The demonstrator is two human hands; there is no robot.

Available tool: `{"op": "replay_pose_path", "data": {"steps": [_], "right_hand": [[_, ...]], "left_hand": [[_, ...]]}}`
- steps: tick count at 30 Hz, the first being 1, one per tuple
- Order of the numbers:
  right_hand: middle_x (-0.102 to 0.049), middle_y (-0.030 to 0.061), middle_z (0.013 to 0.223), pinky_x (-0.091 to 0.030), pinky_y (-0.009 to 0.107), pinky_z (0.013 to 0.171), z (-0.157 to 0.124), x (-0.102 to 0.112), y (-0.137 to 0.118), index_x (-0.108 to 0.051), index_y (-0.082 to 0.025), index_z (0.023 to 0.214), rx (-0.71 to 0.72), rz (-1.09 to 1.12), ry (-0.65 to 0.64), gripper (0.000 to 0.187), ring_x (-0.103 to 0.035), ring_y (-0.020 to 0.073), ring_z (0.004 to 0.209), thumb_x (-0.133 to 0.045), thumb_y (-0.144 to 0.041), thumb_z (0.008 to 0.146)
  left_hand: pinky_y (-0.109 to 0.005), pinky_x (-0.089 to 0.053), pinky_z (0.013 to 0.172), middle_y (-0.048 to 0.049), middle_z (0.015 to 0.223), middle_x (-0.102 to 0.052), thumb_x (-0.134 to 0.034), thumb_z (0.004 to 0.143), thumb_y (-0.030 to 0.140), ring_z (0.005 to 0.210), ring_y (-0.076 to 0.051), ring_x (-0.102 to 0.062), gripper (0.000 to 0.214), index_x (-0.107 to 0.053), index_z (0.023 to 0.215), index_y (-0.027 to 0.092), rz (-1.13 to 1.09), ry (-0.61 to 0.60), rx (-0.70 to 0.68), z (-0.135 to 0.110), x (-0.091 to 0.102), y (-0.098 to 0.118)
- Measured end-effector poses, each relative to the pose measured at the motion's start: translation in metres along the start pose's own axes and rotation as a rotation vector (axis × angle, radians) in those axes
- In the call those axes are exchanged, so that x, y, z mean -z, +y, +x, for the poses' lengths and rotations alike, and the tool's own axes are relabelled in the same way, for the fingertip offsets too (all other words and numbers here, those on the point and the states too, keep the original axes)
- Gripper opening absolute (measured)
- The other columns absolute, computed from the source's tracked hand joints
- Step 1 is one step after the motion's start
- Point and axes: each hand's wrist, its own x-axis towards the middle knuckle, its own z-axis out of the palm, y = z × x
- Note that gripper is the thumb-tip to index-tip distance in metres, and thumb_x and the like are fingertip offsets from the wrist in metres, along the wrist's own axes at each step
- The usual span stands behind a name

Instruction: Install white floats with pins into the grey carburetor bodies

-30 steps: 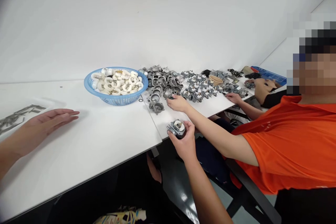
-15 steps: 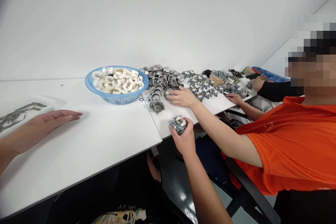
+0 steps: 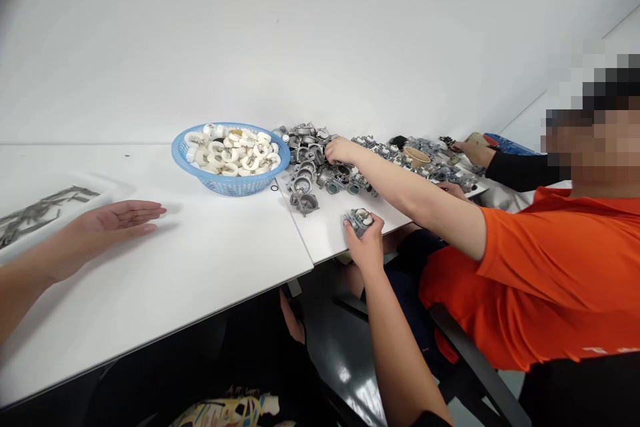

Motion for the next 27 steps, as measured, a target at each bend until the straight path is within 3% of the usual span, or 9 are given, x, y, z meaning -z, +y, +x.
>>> {"op": "replay_pose_path", "data": {"steps": [7,12,16,20,24,27], "right_hand": [[-0.055,0.0228,0.127,-0.045,0.047,0.1,0.037,0.003,0.005,-0.038,-0.014,0.132,-0.064,-0.134,0.072,0.078,-0.059,0.0321,0.11,-0.061,-0.062,0.075],[-0.056,0.0263,0.125,-0.042,0.056,0.101,0.057,0.003,0.007,-0.041,-0.012,0.131,-0.126,-0.186,0.121,0.078,-0.058,0.0387,0.114,-0.064,-0.058,0.074],[-0.051,0.0339,0.131,-0.041,0.054,0.101,0.065,-0.002,0.009,-0.039,-0.005,0.138,-0.13,-0.229,0.201,0.081,-0.054,0.0446,0.122,-0.067,-0.047,0.075],[-0.052,0.033,0.131,-0.043,0.05,0.098,0.065,-0.007,0.007,-0.038,-0.008,0.144,-0.122,-0.222,0.242,0.081,-0.053,0.0422,0.127,-0.068,-0.039,0.076],[-0.049,0.0343,0.136,-0.044,0.052,0.096,0.075,-0.008,0.01,-0.038,-0.012,0.148,-0.178,-0.21,0.207,0.095,-0.051,0.0424,0.13,-0.078,-0.045,0.068],[-0.045,0.0376,0.139,-0.042,0.056,0.091,0.09,-0.008,0.03,-0.034,-0.014,0.151,-0.264,-0.177,0.168,0.113,-0.05,0.0438,0.131,-0.086,-0.052,0.058]], "left_hand": [[-0.044,-0.043,0.115,0.0006,0.137,-0.064,-0.078,0.064,0.066,0.132,-0.025,-0.055,0.065,-0.062,0.119,0.037,0.044,-0.003,-0.027,-0.004,-0.004,0.006],[-0.044,-0.04,0.116,-0.0012,0.14,-0.061,-0.075,0.067,0.069,0.137,-0.027,-0.05,0.063,-0.065,0.119,0.034,0.097,0.029,-0.07,0.0,-0.007,-0.001],[-0.047,-0.039,0.115,-0.0094,0.137,-0.062,-0.077,0.066,0.066,0.132,-0.031,-0.053,0.067,-0.067,0.117,0.024,0.029,0.029,-0.159,-0.001,-0.008,-0.001],[-0.05,-0.035,0.117,-0.0093,0.138,-0.062,-0.075,0.071,0.062,0.133,-0.032,-0.051,0.059,-0.067,0.116,0.025,0.023,0.012,-0.172,-0.005,-0.009,0.007],[-0.048,-0.034,0.116,-0.0052,0.139,-0.061,-0.075,0.075,0.058,0.133,-0.03,-0.051,0.051,-0.068,0.115,0.029,0.046,0.013,-0.19,-0.007,-0.008,0.01],[-0.047,-0.036,0.113,-0.007,0.137,-0.061,-0.077,0.075,0.054,0.131,-0.03,-0.052,0.05,-0.068,0.116,0.027,-0.041,-0.017,-0.208,-0.008,-0.005,0.01]]}}
